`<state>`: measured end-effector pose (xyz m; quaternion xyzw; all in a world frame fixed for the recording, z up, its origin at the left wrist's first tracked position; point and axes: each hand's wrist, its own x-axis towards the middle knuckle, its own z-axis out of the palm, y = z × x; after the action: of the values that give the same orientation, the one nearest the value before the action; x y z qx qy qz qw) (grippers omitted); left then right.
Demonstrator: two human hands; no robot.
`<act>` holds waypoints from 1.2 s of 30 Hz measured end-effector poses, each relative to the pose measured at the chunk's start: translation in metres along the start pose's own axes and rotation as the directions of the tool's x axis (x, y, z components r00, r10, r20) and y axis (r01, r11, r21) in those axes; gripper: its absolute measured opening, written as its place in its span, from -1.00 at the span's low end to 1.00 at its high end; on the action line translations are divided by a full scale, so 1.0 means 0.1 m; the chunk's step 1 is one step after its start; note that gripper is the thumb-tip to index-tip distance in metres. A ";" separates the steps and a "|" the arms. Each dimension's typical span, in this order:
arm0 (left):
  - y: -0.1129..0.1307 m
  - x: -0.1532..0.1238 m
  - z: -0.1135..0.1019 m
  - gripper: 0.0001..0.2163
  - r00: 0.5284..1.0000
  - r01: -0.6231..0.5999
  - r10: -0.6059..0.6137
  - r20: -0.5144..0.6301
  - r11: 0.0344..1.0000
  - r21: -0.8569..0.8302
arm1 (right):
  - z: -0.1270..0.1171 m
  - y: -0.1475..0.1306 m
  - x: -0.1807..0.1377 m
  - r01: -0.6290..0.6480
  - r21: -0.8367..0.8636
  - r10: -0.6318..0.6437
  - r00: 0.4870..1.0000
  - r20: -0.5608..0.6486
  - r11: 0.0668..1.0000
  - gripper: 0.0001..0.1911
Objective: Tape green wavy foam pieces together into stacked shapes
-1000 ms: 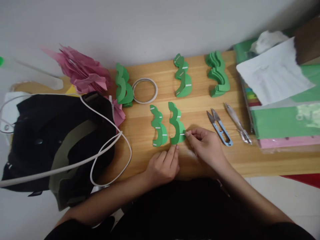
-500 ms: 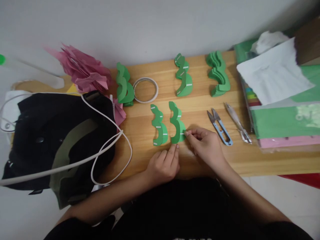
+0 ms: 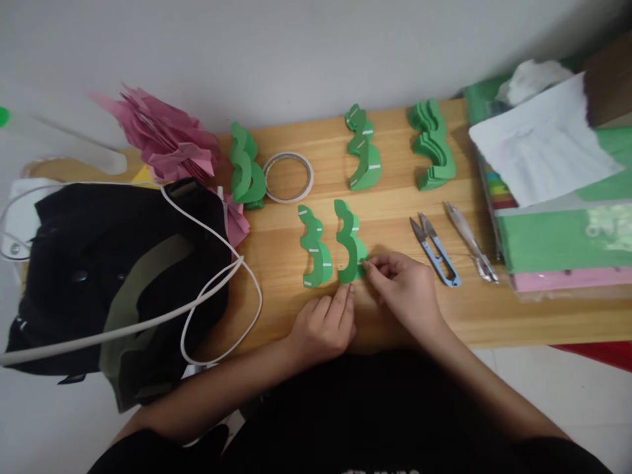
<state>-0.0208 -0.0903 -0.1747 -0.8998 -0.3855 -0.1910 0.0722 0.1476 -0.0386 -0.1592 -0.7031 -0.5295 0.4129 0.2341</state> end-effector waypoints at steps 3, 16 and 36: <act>0.00 0.01 0.00 -0.70 1.000 0.007 -0.007 0.005 1.000 -0.005 | -0.01 -0.01 0.02 -0.024 0.005 0.024 1.000 0.017 1.000 -0.81; 0.01 -0.02 0.02 -0.70 1.000 0.013 -0.013 0.008 1.000 -0.001 | -0.08 -0.19 0.17 -0.010 -0.275 0.040 0.994 0.104 0.961 -0.69; 0.01 -0.06 0.06 -0.69 1.000 0.001 0.000 -0.002 0.999 0.045 | -0.12 -0.17 0.20 0.145 -0.514 -0.129 0.989 0.068 0.845 -0.71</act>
<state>-0.0218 -0.0934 -0.1825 -0.8977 -0.3898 -0.1832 0.0926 0.1500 -0.0127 -0.1465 -0.6941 -0.6732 0.2484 0.0571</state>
